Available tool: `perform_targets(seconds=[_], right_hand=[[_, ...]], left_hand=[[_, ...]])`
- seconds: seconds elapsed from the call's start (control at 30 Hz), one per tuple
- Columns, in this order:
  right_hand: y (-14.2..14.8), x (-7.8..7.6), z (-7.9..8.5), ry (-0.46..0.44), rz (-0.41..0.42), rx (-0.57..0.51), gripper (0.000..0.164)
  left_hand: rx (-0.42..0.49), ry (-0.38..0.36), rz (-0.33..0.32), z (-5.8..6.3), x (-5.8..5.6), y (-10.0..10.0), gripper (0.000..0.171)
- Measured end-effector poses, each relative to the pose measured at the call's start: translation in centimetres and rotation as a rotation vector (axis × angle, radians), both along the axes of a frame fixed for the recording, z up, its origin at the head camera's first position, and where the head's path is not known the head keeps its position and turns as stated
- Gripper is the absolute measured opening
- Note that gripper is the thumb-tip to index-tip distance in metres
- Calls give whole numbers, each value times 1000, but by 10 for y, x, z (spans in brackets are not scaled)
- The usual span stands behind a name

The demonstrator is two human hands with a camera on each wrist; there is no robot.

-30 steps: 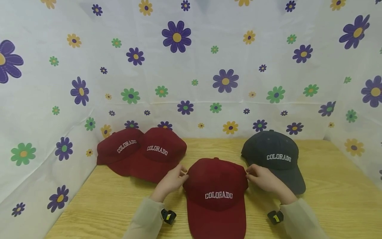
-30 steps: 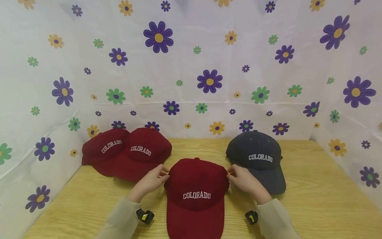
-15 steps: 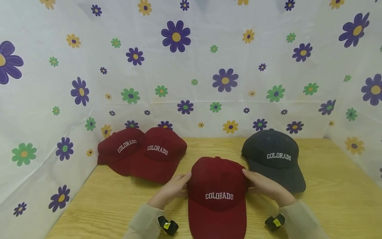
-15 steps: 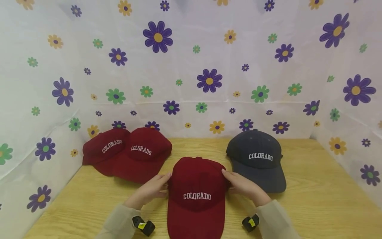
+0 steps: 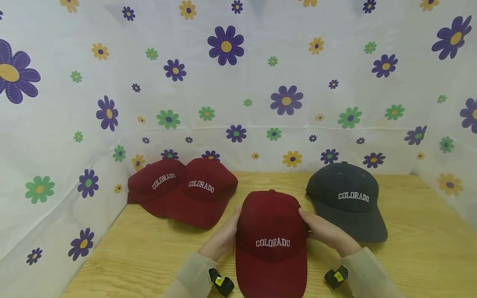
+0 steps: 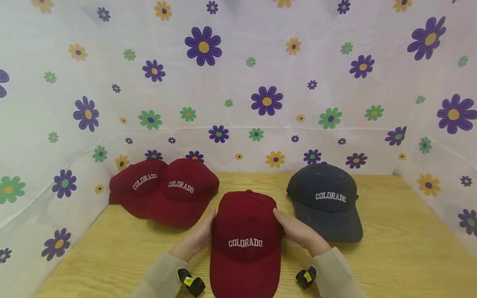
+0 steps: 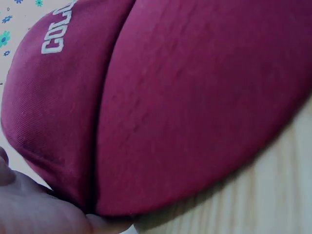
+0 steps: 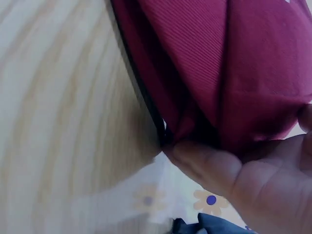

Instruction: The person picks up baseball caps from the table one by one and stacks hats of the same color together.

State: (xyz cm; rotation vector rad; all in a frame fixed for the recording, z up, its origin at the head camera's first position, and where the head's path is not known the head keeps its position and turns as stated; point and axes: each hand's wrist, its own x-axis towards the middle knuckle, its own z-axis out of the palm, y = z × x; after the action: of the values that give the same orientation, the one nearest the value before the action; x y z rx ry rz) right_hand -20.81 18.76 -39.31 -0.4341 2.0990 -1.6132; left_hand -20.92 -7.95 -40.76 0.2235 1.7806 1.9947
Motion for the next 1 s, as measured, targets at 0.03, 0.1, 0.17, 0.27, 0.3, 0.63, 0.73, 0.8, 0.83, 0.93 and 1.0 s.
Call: perform_targets(seconds=[0.03, 0.1, 0.17, 0.27, 0.3, 0.63, 0.73, 0.8, 0.83, 0.93, 1.0], right_hand=[[1, 0, 1, 0, -12, 8, 67], [4, 2, 2, 11, -25, 26, 67], [7, 5, 5, 13, -34, 43, 66], [14, 12, 8, 7, -62, 91, 65], [17, 14, 8, -2, -68, 110, 64], [35, 39, 11, -52, 128, 213, 54], [29, 44, 11, -57, 173, 200, 53], [26, 47, 11, -59, 184, 186, 55], [24, 48, 11, -59, 185, 181, 55], [19, 49, 10, -59, 176, 156, 57], [17, 49, 10, -47, 160, 148, 58]], left_hand=[[-3, 6, 3, 1, -1, 0, 71], [-34, 42, 12, 3, -1, -2, 69], [-103, 58, 46, 5, 1, -5, 64], [-170, 58, 57, 8, 6, -13, 66], [-183, 43, 54, 9, 9, -16, 68], [-346, 16, -94, 15, 44, -30, 76], [-351, 2, -76, 15, 52, -28, 77], [-339, 5, -56, 14, 55, -26, 76], [-335, 7, -44, 14, 57, -25, 76], [-299, 19, -16, 11, 58, -21, 73], [-262, 21, -5, 9, 57, -19, 72]])
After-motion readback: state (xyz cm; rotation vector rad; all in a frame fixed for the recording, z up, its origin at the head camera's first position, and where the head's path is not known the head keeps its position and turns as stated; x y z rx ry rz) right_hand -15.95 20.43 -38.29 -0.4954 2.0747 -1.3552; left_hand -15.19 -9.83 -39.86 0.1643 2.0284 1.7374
